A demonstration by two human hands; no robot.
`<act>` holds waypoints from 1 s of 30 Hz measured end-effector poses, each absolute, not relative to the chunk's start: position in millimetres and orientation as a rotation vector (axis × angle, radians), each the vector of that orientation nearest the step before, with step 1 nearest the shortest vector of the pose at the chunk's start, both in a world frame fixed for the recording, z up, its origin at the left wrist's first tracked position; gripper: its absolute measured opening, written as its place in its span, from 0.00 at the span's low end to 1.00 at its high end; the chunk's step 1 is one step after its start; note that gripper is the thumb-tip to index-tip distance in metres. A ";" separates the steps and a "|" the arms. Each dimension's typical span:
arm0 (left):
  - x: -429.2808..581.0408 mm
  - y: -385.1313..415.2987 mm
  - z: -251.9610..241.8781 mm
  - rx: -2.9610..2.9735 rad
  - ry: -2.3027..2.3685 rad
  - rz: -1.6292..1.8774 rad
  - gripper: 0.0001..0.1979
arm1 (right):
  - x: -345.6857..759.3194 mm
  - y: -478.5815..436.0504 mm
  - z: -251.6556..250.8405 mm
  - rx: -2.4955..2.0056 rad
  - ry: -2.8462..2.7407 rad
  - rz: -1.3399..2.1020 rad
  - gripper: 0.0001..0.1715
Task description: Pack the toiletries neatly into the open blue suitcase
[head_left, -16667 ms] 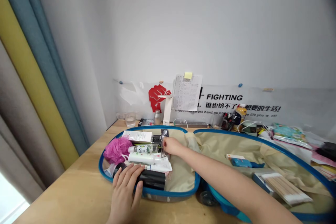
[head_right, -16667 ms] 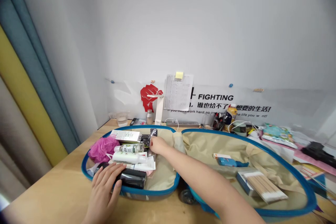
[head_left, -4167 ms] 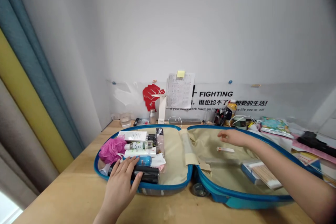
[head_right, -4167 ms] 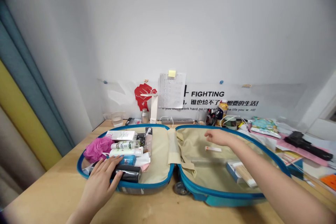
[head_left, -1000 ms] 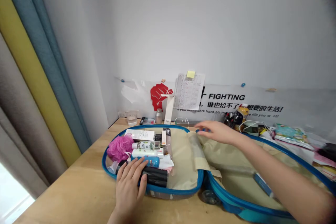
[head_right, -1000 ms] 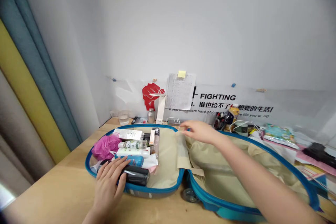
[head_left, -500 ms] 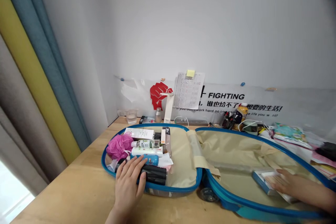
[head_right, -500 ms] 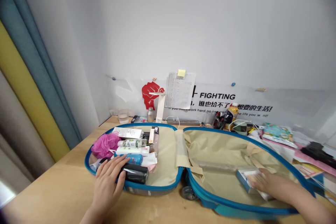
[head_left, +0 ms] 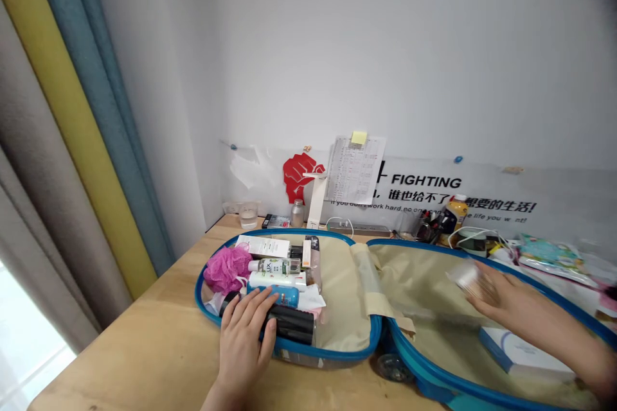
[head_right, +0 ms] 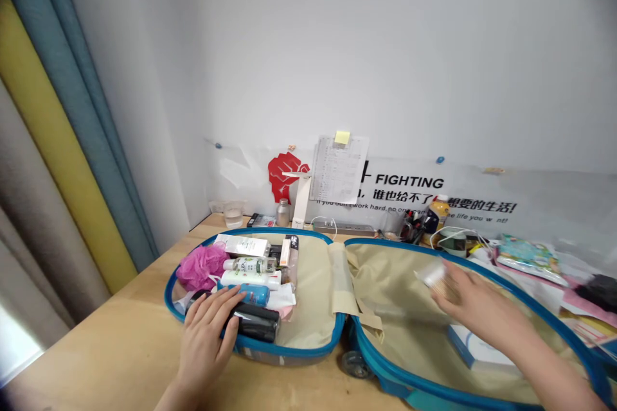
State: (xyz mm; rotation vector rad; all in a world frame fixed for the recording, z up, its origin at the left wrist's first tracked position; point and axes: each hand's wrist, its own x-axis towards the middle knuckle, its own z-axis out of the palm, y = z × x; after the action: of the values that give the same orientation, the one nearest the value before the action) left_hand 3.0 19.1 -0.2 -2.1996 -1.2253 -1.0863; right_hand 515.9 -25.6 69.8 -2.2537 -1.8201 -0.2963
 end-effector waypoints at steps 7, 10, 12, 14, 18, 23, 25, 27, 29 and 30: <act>3.5 17.7 1.4 -2.196 -1.211 -1.101 0.17 | 347.3 41.6 134.0 -1.788 -2.431 -0.085 0.50; 3.3 17.6 1.7 -2.193 -1.226 -1.104 0.17 | 305.8 72.2 125.5 -1.675 -2.632 -0.049 0.48; 3.0 18.0 1.3 -2.193 -1.232 -1.100 0.17 | 289.2 89.0 115.3 -1.645 -2.716 -0.039 0.46; 2.7 18.6 0.7 -2.198 -1.225 -1.092 0.17 | 279.2 101.6 105.2 -1.638 -2.782 -0.049 0.45; 2.5 19.3 0.5 -2.198 -1.212 -1.086 0.17 | 271.3 114.7 90.2 -1.644 -2.848 -0.095 0.46; 3.6 18.8 3.1 -2.193 -1.185 -1.103 0.16 | 268.2 118.5 80.6 -1.625 -2.886 -0.118 0.47; 4.0 18.5 4.3 -2.194 -1.187 -1.108 0.16 | 266.8 118.4 79.0 -1.616 -2.898 -0.119 0.46; 4.3 18.3 4.8 -2.192 -1.192 -1.115 0.16 | 265.5 117.8 78.7 -1.612 -2.908 -0.117 0.45; 4.3 18.3 4.5 -2.191 -1.200 -1.115 0.17 | 264.7 116.7 79.2 -1.613 -2.916 -0.114 0.45; 4.3 18.3 4.0 -2.190 -1.206 -1.114 0.17 | 264.5 116.1 79.6 -1.615 -2.917 -0.114 0.45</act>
State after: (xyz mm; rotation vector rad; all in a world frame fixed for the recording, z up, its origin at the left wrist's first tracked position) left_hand 4.3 18.3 4.0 -2.1899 -1.2059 -1.1139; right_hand 264.5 116.1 79.6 -1.6151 -2.9173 -0.1143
